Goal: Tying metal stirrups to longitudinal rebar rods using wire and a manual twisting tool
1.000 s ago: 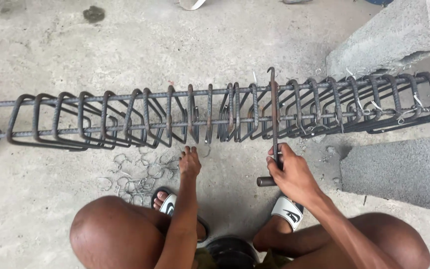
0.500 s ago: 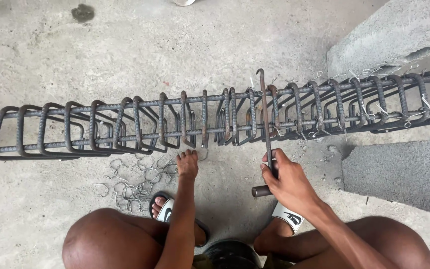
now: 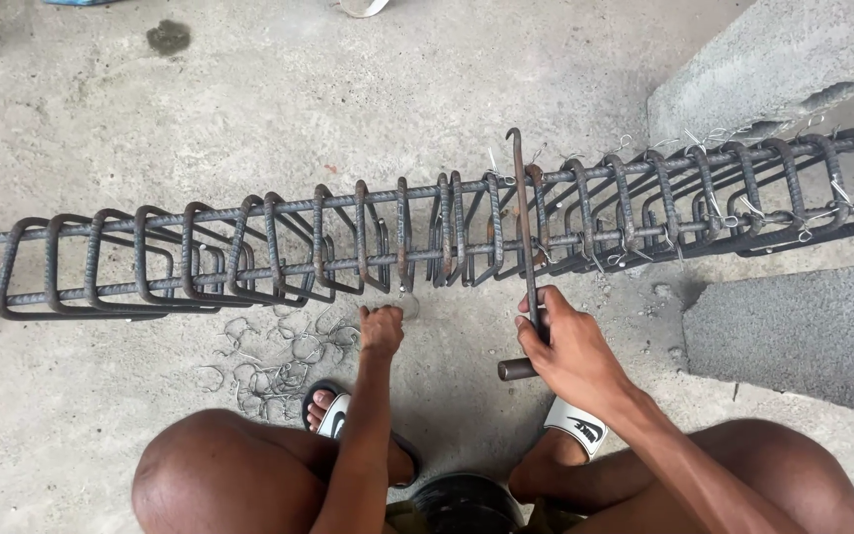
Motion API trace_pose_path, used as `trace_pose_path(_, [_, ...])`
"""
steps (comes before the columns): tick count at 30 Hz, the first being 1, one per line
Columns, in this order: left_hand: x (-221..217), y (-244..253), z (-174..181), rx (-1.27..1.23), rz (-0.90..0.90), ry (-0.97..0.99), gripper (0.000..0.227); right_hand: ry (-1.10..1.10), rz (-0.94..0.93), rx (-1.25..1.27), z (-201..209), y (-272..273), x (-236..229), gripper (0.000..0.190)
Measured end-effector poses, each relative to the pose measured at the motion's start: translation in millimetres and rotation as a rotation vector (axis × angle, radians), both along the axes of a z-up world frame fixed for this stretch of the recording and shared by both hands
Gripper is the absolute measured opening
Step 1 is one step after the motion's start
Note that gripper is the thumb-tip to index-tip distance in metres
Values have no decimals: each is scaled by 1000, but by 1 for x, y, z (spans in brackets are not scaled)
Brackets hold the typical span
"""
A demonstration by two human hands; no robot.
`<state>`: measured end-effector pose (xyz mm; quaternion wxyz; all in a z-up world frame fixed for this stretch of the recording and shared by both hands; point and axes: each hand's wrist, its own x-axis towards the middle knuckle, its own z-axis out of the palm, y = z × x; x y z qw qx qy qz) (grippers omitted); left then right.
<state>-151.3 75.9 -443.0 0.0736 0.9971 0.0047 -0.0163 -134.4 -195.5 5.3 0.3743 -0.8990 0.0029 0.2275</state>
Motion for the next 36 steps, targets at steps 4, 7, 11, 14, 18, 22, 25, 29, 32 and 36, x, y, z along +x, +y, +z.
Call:
trace_pose_path(4, [9,-7,23,-4,80,134,12,0,-9,16,-4,-2,-2,17])
trace_pose_path(7, [23,-10,27,-38,21,238,9,3,-25,20,-9,-3,-2,18])
trace_pose_path(11, [36,-22,31,61,-69,193,11,4,-11,10,-13,-2,0,19])
trace_pose_path(14, [35,-31,46,134,-135,186,8,9,17,14,-21,-1,1,19])
trace_pose_path(18, [34,-53,56,288,-228,434,8,14,37,44,-34,2,0,20])
trace_pose_path(22, [21,-85,112,212,-335,599,15,19,14,51,-22,6,1,21])
trace_pose_path(25, [17,-102,141,283,-468,637,16,-4,-8,62,-36,4,5,23])
trace_pose_path(29, [6,-124,188,334,-631,699,19,-45,-20,99,-18,3,2,24])
trace_pose_path(32, [-3,-123,279,365,-663,785,14,-71,-26,120,-15,2,2,25])
trace_pose_path(36, [-11,-114,441,347,-605,1105,15,-84,-47,140,-15,4,-5,26])
